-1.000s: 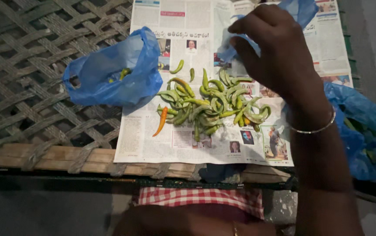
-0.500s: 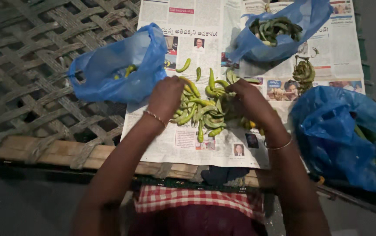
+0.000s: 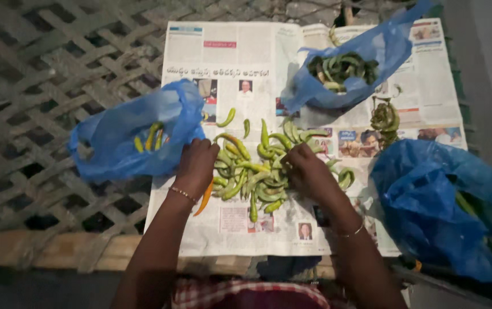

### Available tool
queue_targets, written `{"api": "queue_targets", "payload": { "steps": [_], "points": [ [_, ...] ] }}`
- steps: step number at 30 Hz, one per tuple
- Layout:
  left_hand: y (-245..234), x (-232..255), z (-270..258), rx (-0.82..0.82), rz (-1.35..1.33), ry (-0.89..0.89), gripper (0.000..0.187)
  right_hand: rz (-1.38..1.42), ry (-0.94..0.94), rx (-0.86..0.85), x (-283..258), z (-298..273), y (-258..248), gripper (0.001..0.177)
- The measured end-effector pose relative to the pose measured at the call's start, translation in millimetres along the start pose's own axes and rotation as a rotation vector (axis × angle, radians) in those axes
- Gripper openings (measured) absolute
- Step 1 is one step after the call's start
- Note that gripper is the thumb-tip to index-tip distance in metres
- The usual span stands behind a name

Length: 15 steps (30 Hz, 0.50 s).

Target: The person sorts green and red chili peppers on a newspaper spread over a woven mat, picking them up and placing them into blue plastic bags.

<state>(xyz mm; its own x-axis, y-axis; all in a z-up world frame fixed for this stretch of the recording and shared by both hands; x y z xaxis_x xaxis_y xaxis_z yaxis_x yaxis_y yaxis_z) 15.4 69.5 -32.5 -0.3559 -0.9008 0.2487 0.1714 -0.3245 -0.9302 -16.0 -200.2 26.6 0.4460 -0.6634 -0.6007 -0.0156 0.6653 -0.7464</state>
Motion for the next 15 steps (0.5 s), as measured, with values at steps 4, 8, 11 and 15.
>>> {"api": "queue_targets", "payload": {
  "steps": [4,8,11,15],
  "points": [
    [-17.8,1.4,-1.6,0.031,-0.114,0.017,0.026,-0.088,0.128,-0.038,4.3,-0.8,4.8,0.025],
    [-39.8,8.8,-0.9,0.142,-0.236,0.051,0.033,-0.147,0.075,-0.043,4.2,-3.8,8.2,0.032],
    [-50.6,18.0,-1.5,0.174,-0.429,0.072,0.035,-0.224,0.028,-0.007,1.4,-6.8,11.2,0.030],
    [-57.1,42.0,2.2,0.226,-0.597,0.110,0.020,-0.175,0.088,-0.009,-0.5,-6.0,7.4,0.025]
  ]
}}
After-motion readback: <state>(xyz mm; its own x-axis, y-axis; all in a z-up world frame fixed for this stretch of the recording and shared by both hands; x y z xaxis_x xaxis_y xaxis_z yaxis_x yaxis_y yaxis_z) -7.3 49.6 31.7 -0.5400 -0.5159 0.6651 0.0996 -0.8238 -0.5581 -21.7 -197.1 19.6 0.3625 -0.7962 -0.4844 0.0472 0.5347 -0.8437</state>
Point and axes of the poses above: each hand's wrist, its own z-axis towards the middle knuckle, its own y-axis out of the palm, x = y × z, the point moved 5 cm from there along z, towards the middle knuckle, and after that the axes turned 6 degrees about x, right-handed, at the moved point
